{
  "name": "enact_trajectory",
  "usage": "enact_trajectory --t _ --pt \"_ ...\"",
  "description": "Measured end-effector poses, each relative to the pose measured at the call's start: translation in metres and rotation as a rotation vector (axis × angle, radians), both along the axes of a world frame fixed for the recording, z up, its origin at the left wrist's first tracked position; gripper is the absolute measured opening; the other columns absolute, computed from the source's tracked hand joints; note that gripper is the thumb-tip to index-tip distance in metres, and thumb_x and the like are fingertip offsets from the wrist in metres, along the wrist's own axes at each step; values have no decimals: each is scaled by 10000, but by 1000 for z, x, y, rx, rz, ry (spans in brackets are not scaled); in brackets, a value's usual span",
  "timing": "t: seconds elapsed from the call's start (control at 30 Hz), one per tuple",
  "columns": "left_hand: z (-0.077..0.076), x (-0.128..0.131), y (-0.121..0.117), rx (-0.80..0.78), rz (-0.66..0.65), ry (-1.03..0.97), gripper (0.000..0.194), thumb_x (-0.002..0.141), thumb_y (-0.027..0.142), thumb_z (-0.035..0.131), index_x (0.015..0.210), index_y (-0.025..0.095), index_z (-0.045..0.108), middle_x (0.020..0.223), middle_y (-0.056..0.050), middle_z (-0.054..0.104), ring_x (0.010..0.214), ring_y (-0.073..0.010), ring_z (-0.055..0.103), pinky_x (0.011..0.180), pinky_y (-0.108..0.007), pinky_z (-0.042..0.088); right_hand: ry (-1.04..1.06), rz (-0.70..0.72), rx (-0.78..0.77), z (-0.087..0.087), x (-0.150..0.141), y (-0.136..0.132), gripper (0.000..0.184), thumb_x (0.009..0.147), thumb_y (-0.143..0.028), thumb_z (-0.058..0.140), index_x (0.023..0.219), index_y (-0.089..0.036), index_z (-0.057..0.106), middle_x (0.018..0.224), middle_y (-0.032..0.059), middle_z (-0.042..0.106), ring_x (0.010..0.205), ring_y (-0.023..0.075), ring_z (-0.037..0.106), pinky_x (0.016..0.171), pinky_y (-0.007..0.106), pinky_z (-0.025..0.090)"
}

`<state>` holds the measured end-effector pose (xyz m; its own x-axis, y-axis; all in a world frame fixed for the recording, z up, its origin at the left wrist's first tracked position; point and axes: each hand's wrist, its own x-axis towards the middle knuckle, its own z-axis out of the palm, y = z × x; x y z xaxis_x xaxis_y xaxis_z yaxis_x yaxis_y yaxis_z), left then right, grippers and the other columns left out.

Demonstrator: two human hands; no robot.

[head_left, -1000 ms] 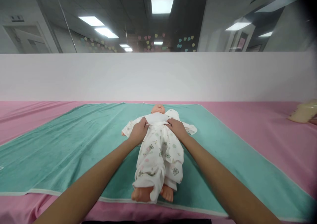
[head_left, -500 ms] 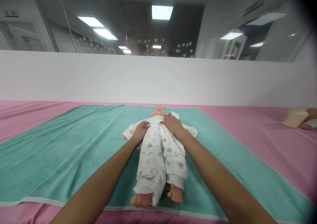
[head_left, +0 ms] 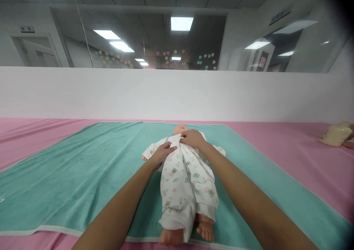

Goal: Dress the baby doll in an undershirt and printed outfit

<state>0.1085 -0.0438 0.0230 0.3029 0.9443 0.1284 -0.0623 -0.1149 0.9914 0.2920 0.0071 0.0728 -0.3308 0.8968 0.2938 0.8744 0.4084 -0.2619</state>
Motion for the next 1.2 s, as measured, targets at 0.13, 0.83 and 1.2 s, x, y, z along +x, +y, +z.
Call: enact_trajectory --t 0.13,0.83,1.2 --pt "-3 1 2 69 89 -14 340 692 473 622 717 165 480 638 42 435 573 -91 405 528 -201 311 49 -150 -46 -4 -5 13 260 674 -440 550 781 -233 664 847 16 663 743 178 567 573 248 342" --pt "-26 -1 23 259 573 509 172 791 294 457 658 188 484 686 9 562 701 -155 486 638 -256 322 611 -227 -6 -61 18 16 397 654 -417 540 953 -157 564 1003 83 602 893 201 548 753 291 410" --pt "-26 -7 20 43 441 556 292 734 475 525 715 186 485 689 -18 556 707 -194 493 585 -264 336 698 -204 -38 -72 42 -23 337 671 -440 559 905 -198 581 984 55 608 894 206 554 767 306 413"
